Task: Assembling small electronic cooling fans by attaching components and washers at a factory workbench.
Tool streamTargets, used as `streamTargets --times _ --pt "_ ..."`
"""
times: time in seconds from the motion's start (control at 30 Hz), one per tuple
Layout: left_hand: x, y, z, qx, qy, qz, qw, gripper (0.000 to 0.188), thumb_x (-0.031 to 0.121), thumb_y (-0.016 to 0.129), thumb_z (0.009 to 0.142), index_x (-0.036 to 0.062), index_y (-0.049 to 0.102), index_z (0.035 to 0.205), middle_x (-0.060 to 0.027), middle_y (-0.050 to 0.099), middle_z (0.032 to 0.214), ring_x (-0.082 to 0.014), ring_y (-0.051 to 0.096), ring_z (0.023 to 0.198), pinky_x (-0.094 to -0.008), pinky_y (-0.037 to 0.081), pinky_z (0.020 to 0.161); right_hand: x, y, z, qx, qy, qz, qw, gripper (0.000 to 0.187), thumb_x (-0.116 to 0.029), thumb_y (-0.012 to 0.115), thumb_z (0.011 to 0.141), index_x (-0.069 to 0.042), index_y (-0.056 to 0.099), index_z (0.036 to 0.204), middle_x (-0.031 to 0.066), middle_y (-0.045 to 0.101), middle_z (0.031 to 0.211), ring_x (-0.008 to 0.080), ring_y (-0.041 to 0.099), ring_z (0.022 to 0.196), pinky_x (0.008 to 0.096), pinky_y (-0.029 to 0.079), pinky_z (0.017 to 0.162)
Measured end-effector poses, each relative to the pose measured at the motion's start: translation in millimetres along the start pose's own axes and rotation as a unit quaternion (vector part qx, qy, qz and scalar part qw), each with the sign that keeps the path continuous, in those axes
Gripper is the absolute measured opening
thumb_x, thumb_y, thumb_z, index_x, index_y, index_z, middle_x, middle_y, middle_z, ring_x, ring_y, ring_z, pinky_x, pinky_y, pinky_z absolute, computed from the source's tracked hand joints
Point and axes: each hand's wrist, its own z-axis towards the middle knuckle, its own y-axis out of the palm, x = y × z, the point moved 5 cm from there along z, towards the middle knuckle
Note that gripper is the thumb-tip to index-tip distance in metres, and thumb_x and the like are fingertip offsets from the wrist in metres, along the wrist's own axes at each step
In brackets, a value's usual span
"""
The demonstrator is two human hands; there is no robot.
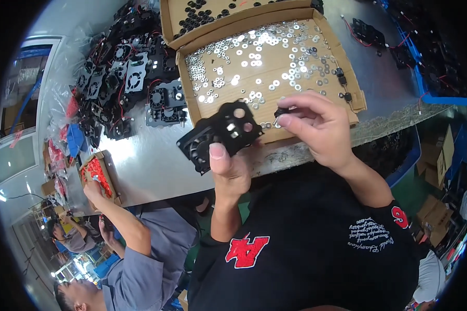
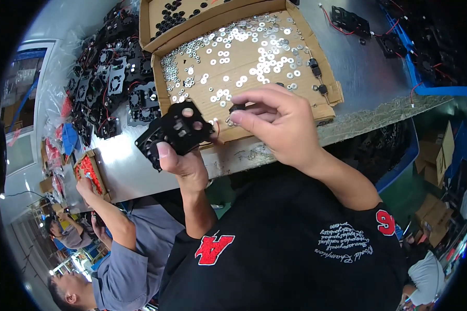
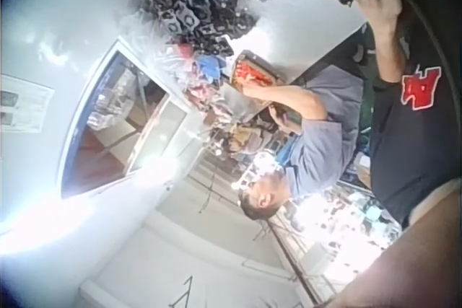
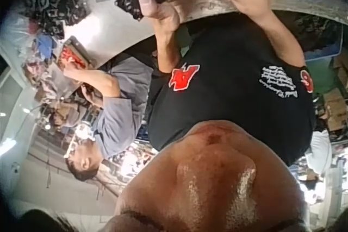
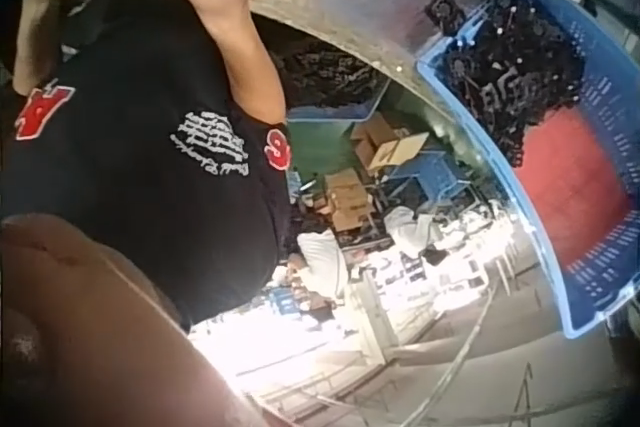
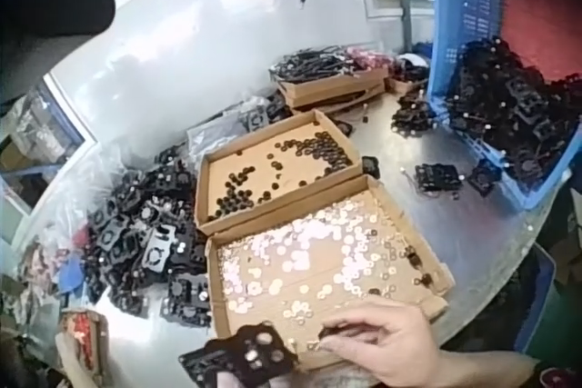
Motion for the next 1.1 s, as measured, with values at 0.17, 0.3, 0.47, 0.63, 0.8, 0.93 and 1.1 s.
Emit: streamTargets --times 0.17,0.3,0.47,0.63,0.8,0.93,1.1 --pt "-6 6 2 -0.023 -0.087 0.021 0.996 0.068 0.061 0.031 0.097 0.0008 0.059 0.114 -0.0058 0.061 0.092 -0.0137 0.056 0.073 -0.0278 0.045 0.062 6 12 2 -0.008 0.069 0.099 0.993 0.023 0.003 0.069 0.088 0.009 0.065 0.109 0.0104 0.065 0.107 0.0142 0.067 0.094 0.0258 0.055 0.084" --pt "-16 10 -3 0.019 -0.109 0.042 0.993 0.075 0.076 0.037 0.084 0.0062 0.055 0.105 -0.0024 0.055 0.084 -0.0132 0.052 0.06 -0.0265 0.037 0.045 5 21 2 -0.067 0.081 0.147 0.984 0.021 0.004 0.067 0.089 0.01 0.065 0.109 0.0108 0.066 0.104 0.0153 0.068 0.093 0.0271 0.056 0.083" --pt "-15 13 -6 0.02 -0.086 0.023 0.996 0.074 0.075 0.037 0.085 0.0055 0.055 0.105 -0.0022 0.054 0.083 -0.0128 0.052 0.062 -0.0262 0.037 0.046 9 23 -5 -0.121 0.136 0.28 0.943 0.019 0.004 0.064 0.091 0.01 0.065 0.108 0.0112 0.068 0.101 0.0151 0.068 0.089 0.0266 0.055 0.08" --pt "-11 14 -4 -0.041 -0.081 0.029 0.995 0.066 0.059 0.037 0.093 0.0 0.061 0.111 -0.0073 0.065 0.094 -0.0143 0.061 0.077 -0.0286 0.048 0.067 14 14 -5 -0.109 0.128 0.217 0.962 0.024 -0.002 0.067 0.091 0.011 0.066 0.112 0.014 0.07 0.099 0.0148 0.068 0.083 0.028 0.057 0.073" --pt "-10 14 -5 0.0 -0.036 0.04 0.999 0.061 0.051 0.04 0.095 -0.0022 0.059 0.118 -0.0104 0.066 0.103 -0.0197 0.064 0.094 -0.0362 0.05 0.087 6 7 -8 -0.14 0.102 0.166 0.971 0.026 -0.002 0.064 0.092 0.01 0.064 0.115 0.0105 0.066 0.104 0.0141 0.065 0.094 0.025 0.053 0.08" --pt "-27 11 -10 -0.015 -0.076 -0.039 0.996 0.058 0.047 0.041 0.097 -0.0027 0.057 0.123 -0.0119 0.065 0.113 -0.0212 0.063 0.104 -0.0377 0.049 0.093 4 13 -17 -0.108 0.086 0.184 0.973 0.033 0.008 0.067 0.085 0.011 0.062 0.118 0.0123 0.062 0.113 0.0172 0.066 0.102 0.0276 0.055 0.088" --pt "-22 16 -10 0.003 -0.101 -0.012 0.995 0.06 0.049 0.039 0.1 -0.0028 0.056 0.124 -0.0118 0.065 0.115 -0.0214 0.062 0.106 -0.0379 0.047 0.097 -2 12 -20 -0.099 0.039 -0.007 0.994 0.044 0.011 0.069 0.081 0.009 0.059 0.123 0.0143 0.061 0.117 0.0205 0.067 0.105 0.0295 0.057 0.089"
